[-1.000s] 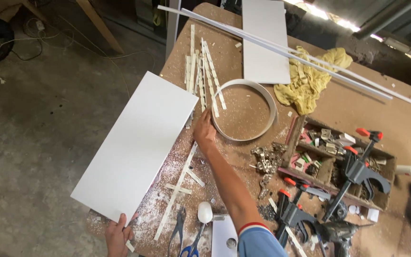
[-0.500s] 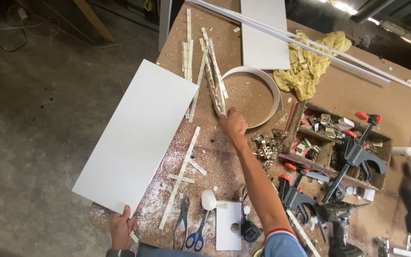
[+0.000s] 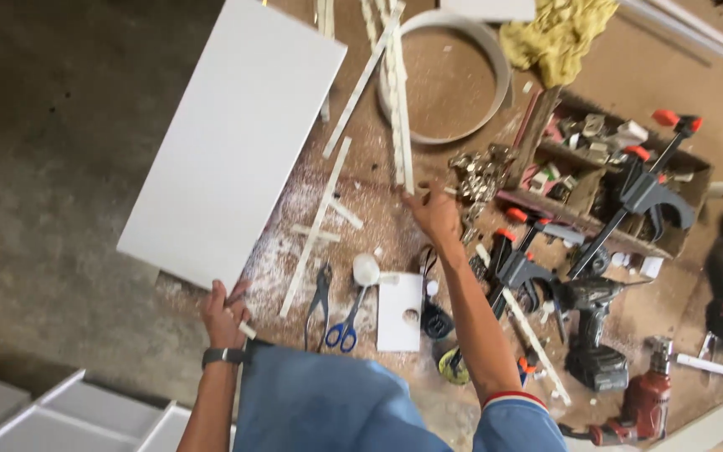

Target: Applying glue and attaching trim pieces to white cabinet panels in a workshop.

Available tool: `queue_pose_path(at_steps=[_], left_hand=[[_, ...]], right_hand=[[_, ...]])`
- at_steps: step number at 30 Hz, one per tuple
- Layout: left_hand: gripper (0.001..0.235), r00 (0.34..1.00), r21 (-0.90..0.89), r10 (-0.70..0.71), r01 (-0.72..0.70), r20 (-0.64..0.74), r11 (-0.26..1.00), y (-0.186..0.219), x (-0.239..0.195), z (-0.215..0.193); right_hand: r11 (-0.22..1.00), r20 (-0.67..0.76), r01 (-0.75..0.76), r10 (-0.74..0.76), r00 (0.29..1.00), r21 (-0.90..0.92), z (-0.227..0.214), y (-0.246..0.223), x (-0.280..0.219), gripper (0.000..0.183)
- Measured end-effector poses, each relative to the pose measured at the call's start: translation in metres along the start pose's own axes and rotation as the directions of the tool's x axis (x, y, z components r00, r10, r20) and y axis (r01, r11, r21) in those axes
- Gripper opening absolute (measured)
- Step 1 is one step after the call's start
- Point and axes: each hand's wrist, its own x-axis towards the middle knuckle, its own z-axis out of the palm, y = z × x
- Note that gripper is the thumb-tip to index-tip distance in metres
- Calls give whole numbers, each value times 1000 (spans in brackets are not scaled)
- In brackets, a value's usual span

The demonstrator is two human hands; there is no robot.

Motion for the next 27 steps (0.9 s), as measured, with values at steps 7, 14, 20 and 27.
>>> queue_pose_path(at_steps=[7, 14, 20, 27], left_hand=[[41, 991, -305, -121, 97, -62, 947, -61, -9, -39], [36, 942, -121, 84, -47, 325, 992, -17, -71, 21], [37, 846, 114, 177, -268, 504, 957, 14, -54, 14], [30, 983, 271, -7, -43, 183, 962, 9, 1, -52]], right_hand=[[872, -129, 186, -142, 981, 452, 19, -24, -172, 26], [815, 809, -294, -317, 495, 499, 134, -64, -249, 33], [503, 668, -440, -578, 469, 744, 196, -55, -247, 24], [752, 94, 49, -147, 985, 657, 214, -141, -213, 37]])
